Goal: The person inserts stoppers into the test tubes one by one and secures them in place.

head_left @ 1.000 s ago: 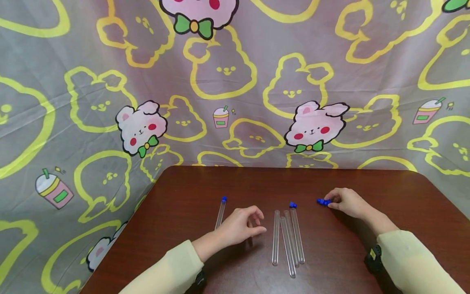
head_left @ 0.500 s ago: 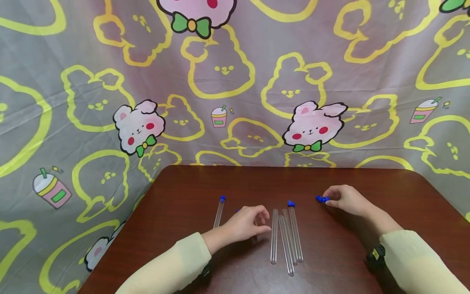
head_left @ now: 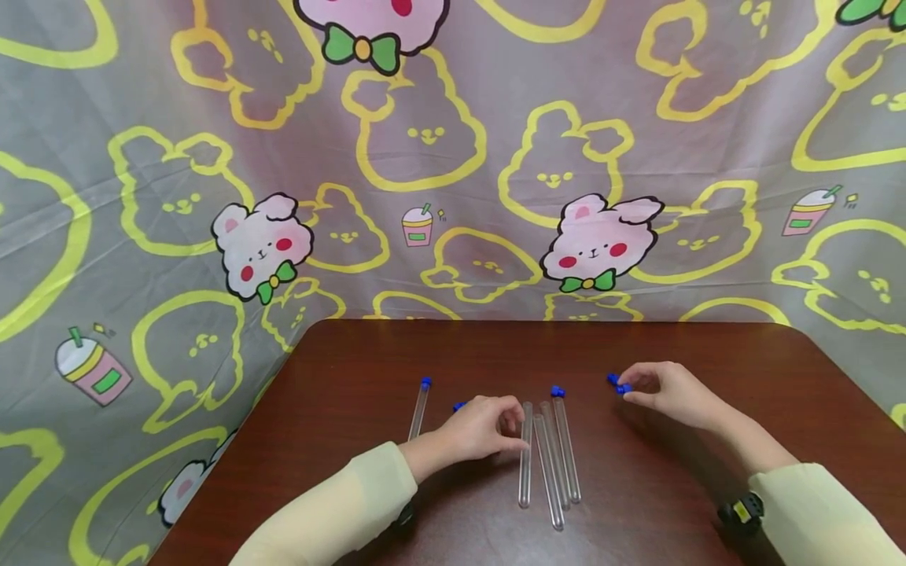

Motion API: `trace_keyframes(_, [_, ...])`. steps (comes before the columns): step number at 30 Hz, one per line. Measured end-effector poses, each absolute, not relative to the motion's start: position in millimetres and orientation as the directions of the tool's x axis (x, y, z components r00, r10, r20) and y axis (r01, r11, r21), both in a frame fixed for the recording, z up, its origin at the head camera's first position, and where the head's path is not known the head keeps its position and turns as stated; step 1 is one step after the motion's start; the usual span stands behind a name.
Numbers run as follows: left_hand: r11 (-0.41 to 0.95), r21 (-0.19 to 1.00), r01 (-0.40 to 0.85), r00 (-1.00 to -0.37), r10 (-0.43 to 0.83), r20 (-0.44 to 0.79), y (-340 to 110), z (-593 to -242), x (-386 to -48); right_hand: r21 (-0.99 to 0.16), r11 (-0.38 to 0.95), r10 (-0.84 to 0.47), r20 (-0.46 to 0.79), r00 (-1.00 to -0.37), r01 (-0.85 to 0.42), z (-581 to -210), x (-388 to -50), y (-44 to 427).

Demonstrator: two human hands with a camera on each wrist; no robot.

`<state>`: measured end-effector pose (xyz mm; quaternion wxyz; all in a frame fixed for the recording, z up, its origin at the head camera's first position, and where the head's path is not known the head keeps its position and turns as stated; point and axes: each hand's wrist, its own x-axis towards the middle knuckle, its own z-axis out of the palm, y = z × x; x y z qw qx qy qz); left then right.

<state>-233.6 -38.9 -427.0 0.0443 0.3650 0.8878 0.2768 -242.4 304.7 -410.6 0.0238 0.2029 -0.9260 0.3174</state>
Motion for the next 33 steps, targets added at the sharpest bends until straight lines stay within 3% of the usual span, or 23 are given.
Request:
trace_keyframes(12, [0.597,0.505,0.624,-0.731,0.674,0.106,-33,-437,-239,-0.585,0.685,-0.379,0.224,-0.898,-0.435,-411,-229,299])
trace_keyframes(24, [0.661,0.556,0.503,-0.8,0.599,0.011,-29,-435,-244,-0.575,0.673,-0.389,0.261,-0.884,-0.466,-413,-219,300])
trace_keyframes(33, [0.668,0.557,0.494,-0.823,0.566,0.051,-34,-438,-247,-0.583,0.685,-0.369,0.239,-0.898,-0.437,-409,-214,302])
